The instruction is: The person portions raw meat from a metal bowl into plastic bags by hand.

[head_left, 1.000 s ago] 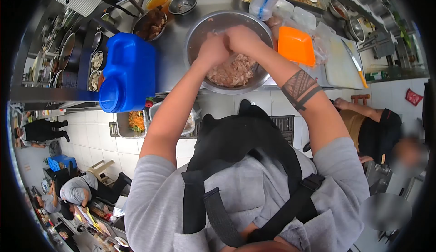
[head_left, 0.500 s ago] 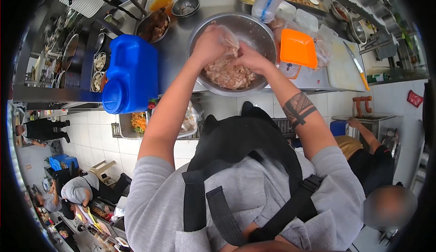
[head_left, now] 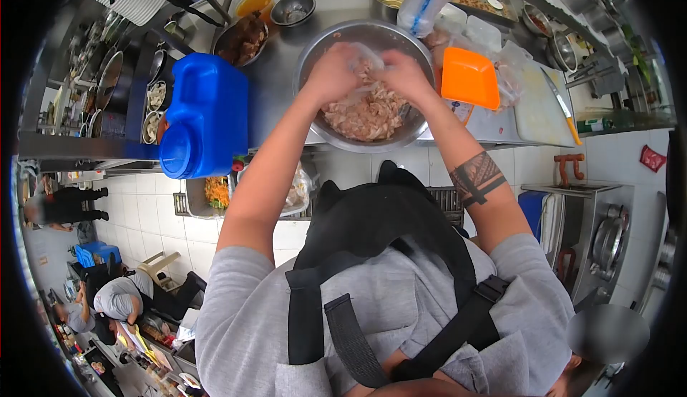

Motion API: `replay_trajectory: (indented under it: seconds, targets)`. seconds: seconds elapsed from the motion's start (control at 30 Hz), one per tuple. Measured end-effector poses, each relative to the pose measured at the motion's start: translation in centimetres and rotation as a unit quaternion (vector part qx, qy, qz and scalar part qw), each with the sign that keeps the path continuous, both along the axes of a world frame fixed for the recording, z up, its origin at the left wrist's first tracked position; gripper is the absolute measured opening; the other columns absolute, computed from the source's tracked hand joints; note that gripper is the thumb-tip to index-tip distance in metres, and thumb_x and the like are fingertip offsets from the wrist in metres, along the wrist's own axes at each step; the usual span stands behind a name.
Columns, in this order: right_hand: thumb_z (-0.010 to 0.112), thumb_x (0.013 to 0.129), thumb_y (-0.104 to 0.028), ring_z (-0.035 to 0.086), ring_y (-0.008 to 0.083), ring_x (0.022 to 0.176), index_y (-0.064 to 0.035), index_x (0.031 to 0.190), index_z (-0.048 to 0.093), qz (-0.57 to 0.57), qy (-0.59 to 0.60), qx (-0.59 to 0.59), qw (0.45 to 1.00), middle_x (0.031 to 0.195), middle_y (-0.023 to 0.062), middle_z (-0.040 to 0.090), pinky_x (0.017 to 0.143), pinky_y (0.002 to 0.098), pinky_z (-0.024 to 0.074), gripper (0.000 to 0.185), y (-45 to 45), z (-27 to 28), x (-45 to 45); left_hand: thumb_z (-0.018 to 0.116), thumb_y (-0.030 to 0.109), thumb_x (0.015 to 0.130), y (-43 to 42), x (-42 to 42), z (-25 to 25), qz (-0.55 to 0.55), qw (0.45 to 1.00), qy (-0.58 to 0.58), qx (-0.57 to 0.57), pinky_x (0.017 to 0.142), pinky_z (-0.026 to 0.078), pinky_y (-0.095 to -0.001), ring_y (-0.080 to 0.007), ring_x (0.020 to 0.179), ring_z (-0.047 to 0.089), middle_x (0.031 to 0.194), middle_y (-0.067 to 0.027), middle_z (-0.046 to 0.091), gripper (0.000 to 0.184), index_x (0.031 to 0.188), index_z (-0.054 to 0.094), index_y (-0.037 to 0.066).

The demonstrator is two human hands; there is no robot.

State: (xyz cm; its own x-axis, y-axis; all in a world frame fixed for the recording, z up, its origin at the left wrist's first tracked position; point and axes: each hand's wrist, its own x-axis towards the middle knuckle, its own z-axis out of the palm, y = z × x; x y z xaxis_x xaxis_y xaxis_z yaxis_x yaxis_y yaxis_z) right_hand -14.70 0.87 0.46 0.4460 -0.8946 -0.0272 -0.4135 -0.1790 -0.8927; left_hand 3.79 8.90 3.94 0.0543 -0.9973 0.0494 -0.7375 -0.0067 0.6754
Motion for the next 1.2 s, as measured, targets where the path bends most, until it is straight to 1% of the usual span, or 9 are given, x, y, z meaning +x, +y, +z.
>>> replay_trajectory:
  seconds: [0.03,0.07,0.2,0.37,0.5,0.57,0.7,0.9,1.2]
  targets:
    - [0.069,0.082,-0.005,0.069,0.0203,0.075,-0.0003,0.096,0.071,0.016,-0.030,0.209,0.977,0.087,0.0084,0.071,0.064,0.0352,0.0590,0.015,0.4,0.0,-0.1,0.077,0.013,0.069,-0.1,0.0,0.3,-0.003,1.000,-0.001,-0.001,0.108,0.046,-0.0360,-0.0324,0.131,0.055,0.147,-0.0172,0.052,0.069,0.135,0.061,-0.001]
    - [0.068,0.086,-0.002,0.067,0.0186,0.071,-0.0009,0.088,0.067,0.007,-0.084,0.266,0.960,0.084,0.0066,0.066,0.063,0.0322,0.0582,0.003,0.3,-0.3,-0.1,0.078,0.013,0.069,-0.2,0.0,0.5,-0.002,1.000,0.002,0.006,0.109,0.045,-0.0356,-0.0323,0.131,0.056,0.147,-0.0178,0.053,0.070,0.136,0.061,0.000]
    - [0.069,0.086,-0.003,0.066,0.0178,0.069,-0.0021,0.098,0.060,-0.020,-0.200,0.223,0.954,0.085,0.0058,0.064,0.060,0.0322,0.0568,0.015,0.2,4.9,-0.7,0.073,0.016,0.074,-0.5,-0.3,1.9,-0.033,0.998,-0.025,-0.047,0.102,0.049,-0.0414,-0.0354,0.122,0.061,0.131,-0.0209,0.062,0.054,0.126,0.067,0.006]
    - [0.071,0.090,-0.010,0.064,0.0178,0.062,-0.0015,0.096,0.059,-0.165,-0.406,0.163,0.884,0.079,0.0069,0.063,0.051,0.0319,0.0526,0.016,1.6,6.6,-3.4,0.078,0.019,0.072,-2.5,-2.7,7.2,-0.035,0.995,0.088,-0.027,0.100,0.050,-0.0386,-0.0333,0.117,0.065,0.127,-0.0207,0.065,0.062,0.130,0.065,0.002]
    - [0.063,0.093,-0.017,0.067,0.0213,0.070,-0.0016,0.097,0.062,-0.113,-0.162,0.217,0.956,0.069,0.0100,0.062,0.059,0.0352,0.0542,0.016,5.7,-0.9,-5.2,0.074,0.004,0.070,-7.2,-6.2,8.0,-0.114,0.984,0.072,-0.116,0.065,0.055,-0.0297,-0.0170,0.072,0.068,0.132,-0.0120,0.062,0.064,0.132,0.061,-0.006]
    - [0.064,0.088,-0.017,0.068,0.0313,0.076,-0.0023,0.094,0.067,0.002,-0.016,0.014,1.000,0.075,0.0156,0.067,0.069,0.0418,0.0546,0.016,8.2,-3.8,-4.2,0.074,0.004,0.069,-9.3,-8.5,7.7,-0.122,0.980,0.100,-0.125,0.063,0.054,-0.0291,-0.0148,0.066,0.066,0.119,-0.0130,0.067,0.065,0.133,0.062,-0.005]
    - [0.063,0.085,-0.017,0.068,0.0379,0.085,-0.0041,0.091,0.070,0.063,-0.013,-0.016,0.998,0.087,0.0192,0.070,0.078,0.0461,0.0528,0.016,10.3,-4.0,-3.3,0.072,-0.001,0.076,-10.6,-13.1,8.9,-0.113,0.951,0.286,0.033,0.061,0.051,-0.0270,-0.0128,0.064,0.061,0.082,-0.0087,0.069,0.061,0.136,0.061,-0.001]
    - [0.061,0.084,-0.017,0.067,0.0394,0.085,-0.0037,0.084,0.067,0.092,0.015,-0.028,0.995,0.085,0.0196,0.069,0.076,0.0495,0.0516,0.015,10.0,-4.2,-4.4,0.072,-0.004,0.077,-12.5,-17.8,2.4,-0.114,0.920,0.343,0.151,0.058,0.048,-0.0265,-0.0118,0.064,0.059,0.082,-0.0058,0.067,0.068,0.143,0.053,-0.003]
    - [0.060,0.082,-0.017,0.066,0.0401,0.083,-0.0042,0.082,0.067,0.116,0.040,-0.042,0.992,0.083,0.0185,0.069,0.075,0.0516,0.0509,0.015,9.7,-4.6,-5.1,0.072,-0.003,0.076,-11.6,-18.3,0.4,-0.105,0.942,0.287,0.140,0.059,0.051,-0.0252,-0.0119,0.064,0.061,0.084,-0.0059,0.068,0.068,0.142,0.054,-0.003]
